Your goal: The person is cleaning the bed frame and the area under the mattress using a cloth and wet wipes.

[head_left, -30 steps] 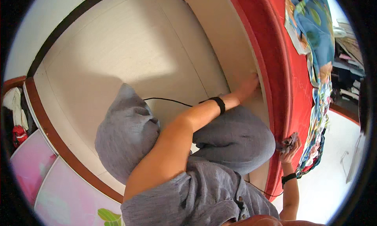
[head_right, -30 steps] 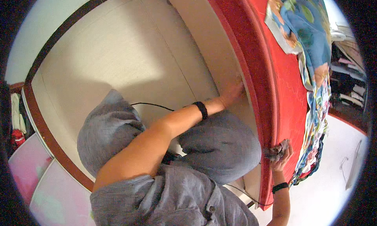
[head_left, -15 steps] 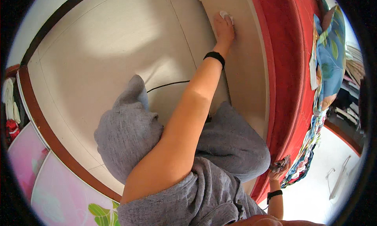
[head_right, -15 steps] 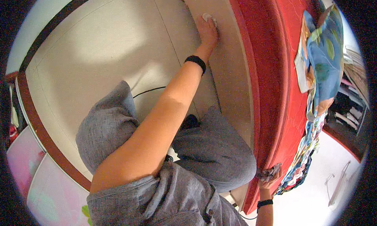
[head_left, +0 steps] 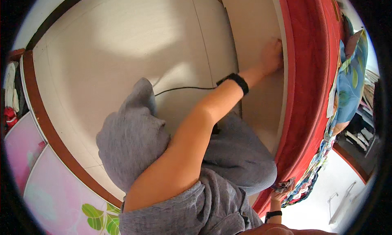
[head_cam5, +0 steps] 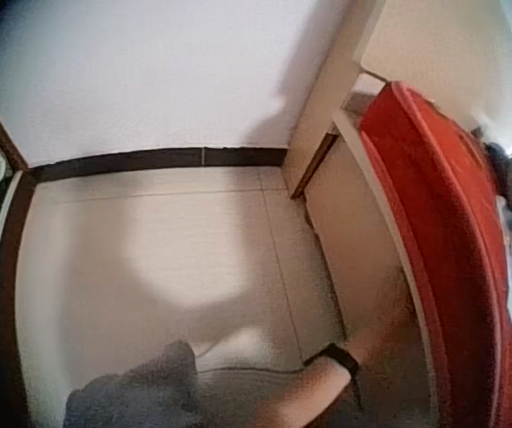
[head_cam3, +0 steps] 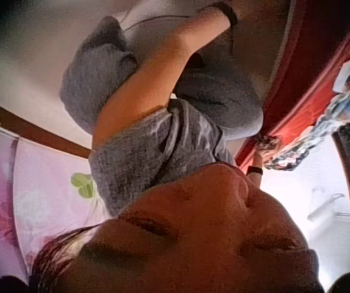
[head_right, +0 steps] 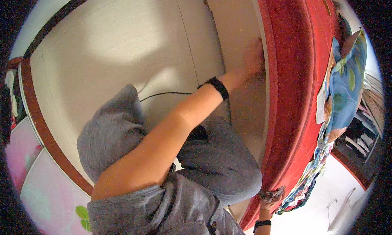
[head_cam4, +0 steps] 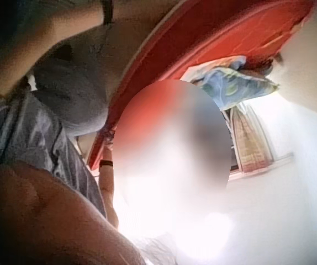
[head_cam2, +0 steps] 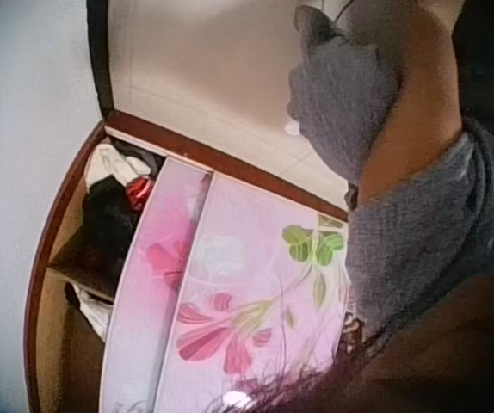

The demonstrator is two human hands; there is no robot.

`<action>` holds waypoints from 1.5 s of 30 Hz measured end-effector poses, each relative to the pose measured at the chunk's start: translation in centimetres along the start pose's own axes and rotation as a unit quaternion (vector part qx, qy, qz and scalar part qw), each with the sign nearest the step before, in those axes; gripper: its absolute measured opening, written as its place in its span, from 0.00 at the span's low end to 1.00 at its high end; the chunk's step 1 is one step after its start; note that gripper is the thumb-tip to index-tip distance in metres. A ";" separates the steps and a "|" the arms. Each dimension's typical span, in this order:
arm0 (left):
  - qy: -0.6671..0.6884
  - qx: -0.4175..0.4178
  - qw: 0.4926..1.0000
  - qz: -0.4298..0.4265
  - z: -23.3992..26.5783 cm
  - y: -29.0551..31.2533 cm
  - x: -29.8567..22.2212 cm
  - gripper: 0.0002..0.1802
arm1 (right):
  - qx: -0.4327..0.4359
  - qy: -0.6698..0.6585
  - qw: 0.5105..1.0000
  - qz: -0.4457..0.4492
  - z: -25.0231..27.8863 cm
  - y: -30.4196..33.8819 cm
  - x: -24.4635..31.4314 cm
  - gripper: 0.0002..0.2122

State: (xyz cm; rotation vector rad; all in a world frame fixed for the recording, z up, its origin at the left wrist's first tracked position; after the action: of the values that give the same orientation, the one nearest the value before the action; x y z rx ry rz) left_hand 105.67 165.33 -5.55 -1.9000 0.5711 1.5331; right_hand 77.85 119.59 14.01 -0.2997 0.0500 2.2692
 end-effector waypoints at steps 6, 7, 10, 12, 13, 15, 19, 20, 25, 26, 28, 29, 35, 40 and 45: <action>-0.062 -0.181 0.965 0.179 7.6 -4.3 12.9 0.12 | -0.027 -0.011 0.999 0.040 -0.7 -2.5 1.7 0.29; -0.379 -0.178 0.907 0.044 6.9 -4.6 10.6 0.12 | -0.029 -0.003 0.999 0.042 -0.8 -2.2 1.4 0.28; 0.048 -0.028 0.904 0.424 3.6 -1.2 13.7 0.13 | -0.041 -0.005 0.999 -0.001 0.5 0.3 0.4 0.28; -0.391 0.071 0.913 0.098 1.5 -1.6 8.5 0.23 | -0.055 -0.045 0.997 0.002 -0.5 -0.8 0.3 0.29; -0.169 0.030 0.978 0.120 2.1 -0.9 7.2 0.24 | -0.051 -0.027 0.998 0.007 -0.6 -1.6 0.8 0.29; 0.078 0.001 0.987 0.137 2.3 -1.4 2.0 0.26 | -0.043 0.009 0.999 -0.003 0.3 -1.4 1.2 0.30; 0.086 -0.075 0.993 -0.015 3.8 -3.3 -2.0 0.29 | -0.040 -0.031 0.999 0.000 0.3 -1.2 0.8 0.31; 0.042 -0.094 0.993 -0.052 4.3 -4.0 -2.3 0.30 | -0.027 -0.037 0.999 -0.004 -0.1 -0.9 0.5 0.31; -0.094 -0.078 0.991 -0.063 4.0 -8.6 0.5 0.29 | -0.046 -0.042 0.998 -0.022 -0.1 0.0 0.2 0.32; -0.099 -0.097 0.989 -0.055 4.9 -9.4 1.4 0.29 | -0.045 -0.030 0.998 -0.018 -0.1 0.0 -0.1 0.32; -0.062 -0.089 0.992 0.061 6.0 -11.5 5.6 0.29 | -0.041 -0.096 0.988 -0.112 -0.7 2.9 -2.9 0.32; -0.029 -0.079 0.981 0.176 6.6 -11.8 8.9 0.28 | -0.034 -0.166 0.964 -0.204 -2.2 5.1 -5.2 0.32; -0.029 -0.094 0.994 -0.057 5.2 -10.6 2.0 0.30 | -0.069 -0.039 0.997 0.002 0.2 -0.5 0.5 0.30; 0.008 -0.065 0.993 -0.102 5.3 -12.9 -0.1 0.31 | -0.019 0.032 0.999 0.036 0.2 -0.4 0.9 0.28; -0.100 -0.129 0.980 -0.116 5.6 -19.9 3.0 0.29 | 0.023 0.087 0.995 0.047 0.3 -1.3 1.9 0.33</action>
State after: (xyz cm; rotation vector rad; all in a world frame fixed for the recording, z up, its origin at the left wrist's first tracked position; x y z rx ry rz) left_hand 115.87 183.58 -5.25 -1.8902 0.0591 1.6799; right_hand 77.53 121.88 13.96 -0.4799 0.2096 2.3252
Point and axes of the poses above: each hand's wrist, its own y-axis away from the middle knuckle, its own z-axis out of the back of the hand, x = y × z, the point moved 10 cm from there along -y, towards the middle knuckle, and after that the axes turned 12 degrees about z, right-handed, at the moved point
